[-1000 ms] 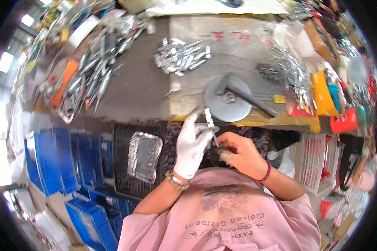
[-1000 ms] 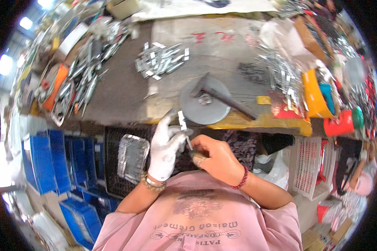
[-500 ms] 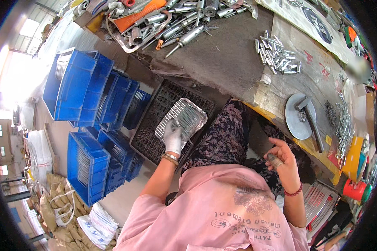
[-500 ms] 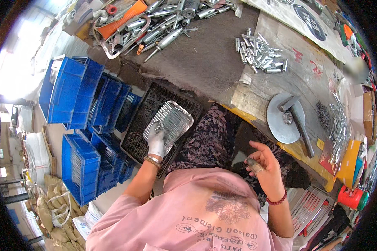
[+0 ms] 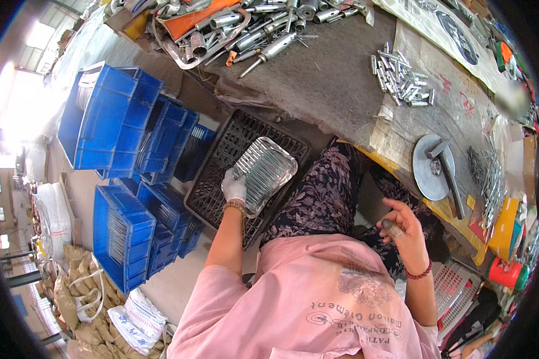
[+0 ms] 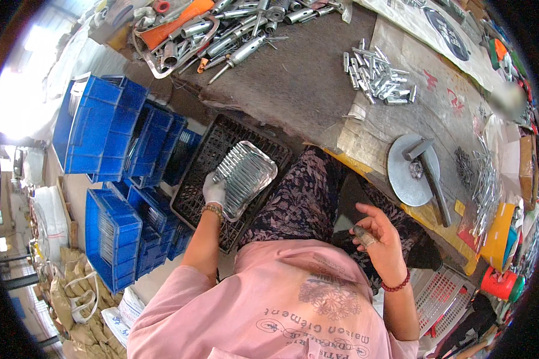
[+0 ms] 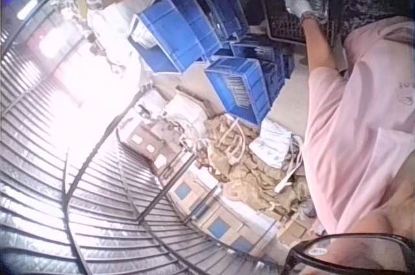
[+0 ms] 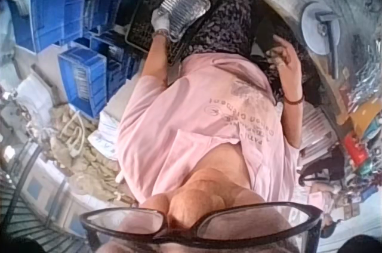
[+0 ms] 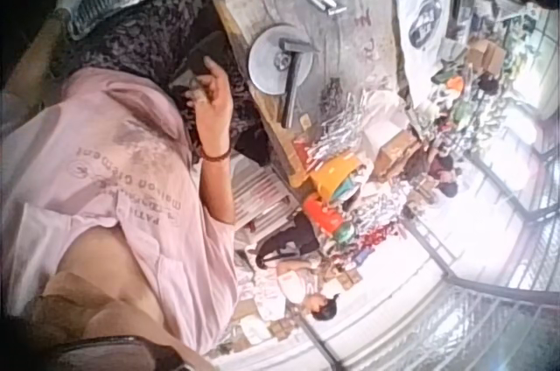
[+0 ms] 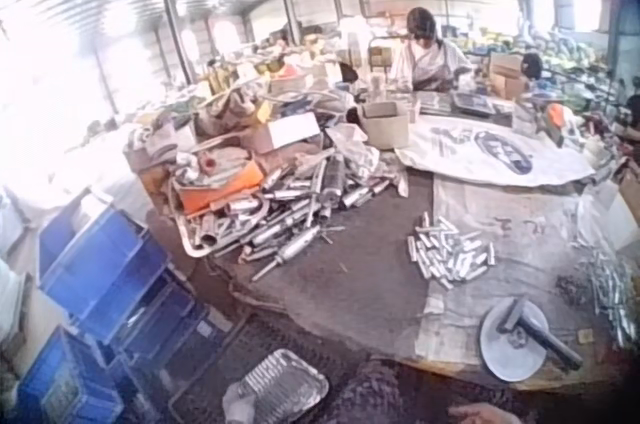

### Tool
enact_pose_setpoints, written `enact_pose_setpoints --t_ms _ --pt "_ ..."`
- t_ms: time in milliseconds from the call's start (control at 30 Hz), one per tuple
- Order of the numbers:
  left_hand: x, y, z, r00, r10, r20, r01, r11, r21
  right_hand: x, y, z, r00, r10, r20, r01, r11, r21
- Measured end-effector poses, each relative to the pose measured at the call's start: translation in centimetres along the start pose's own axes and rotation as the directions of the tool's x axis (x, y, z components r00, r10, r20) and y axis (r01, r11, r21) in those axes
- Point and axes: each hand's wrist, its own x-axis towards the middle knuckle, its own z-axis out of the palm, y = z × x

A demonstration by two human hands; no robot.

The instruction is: The person assembles metal fasteners by inserting pins into sleeves and tapping them with a hammer on a round metal plate. The person stacks the assembled fasteners into a tray and later removes a glove.

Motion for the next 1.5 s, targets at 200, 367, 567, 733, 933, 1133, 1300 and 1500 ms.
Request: enact_pose_setpoints --t_ms 200,367,567,733,933,1133,1300,1500 --pt "-2.0 5.6 -2.9 0.989 -0.125 0.079 0.124 0.992 0.014 0.2 1.1 -0.5 1.000 0.019 0.014 -0.020 1.000 0.024" --pt "0.1 4.8 -3.2 0.996 0.060 0.065 -0.072 0.977 0.200 -0.3 1.3 -0.9 1.000 -0.005 0.006 0.005 1.000 0.002" --pt "2.6 3.9 -2.8 0.980 -0.036 0.195 -0.034 0.938 0.345 -0.1 2.0 -1.2 1.000 0.000 0.018 0.000 1.000 0.008" --pt "2.0 4.3 -3.0 0.974 -0.079 0.214 0.013 0.955 0.295 -0.3 2.6 -1.6 1.000 0.002 0.001 -0.002 1.000 0.016" --pt "0.9 3.9 -3.6 0.976 0.016 0.215 -0.073 0.962 0.263 0.2 2.1 -1.2 1.000 0.024 0.015 -0.024 1.000 0.013" --pt "1.2 2.4 -1.9 0.933 0.137 0.333 -0.085 0.982 -0.167 -0.1 2.1 -1.4 1.000 0.017 -0.001 -0.017 0.999 0.044" --pt "1.9 2.9 -1.4 0.942 0.161 0.295 -0.247 0.927 0.282 0.1 3.3 -1.6 0.999 -0.036 0.021 0.035 0.998 0.048" --pt "0.3 18.7 -4.9 0.843 0.522 -0.134 -0.520 0.853 0.050 -0.5 1.9 -1.7 0.994 -0.108 0.014 0.108 0.994 0.014"
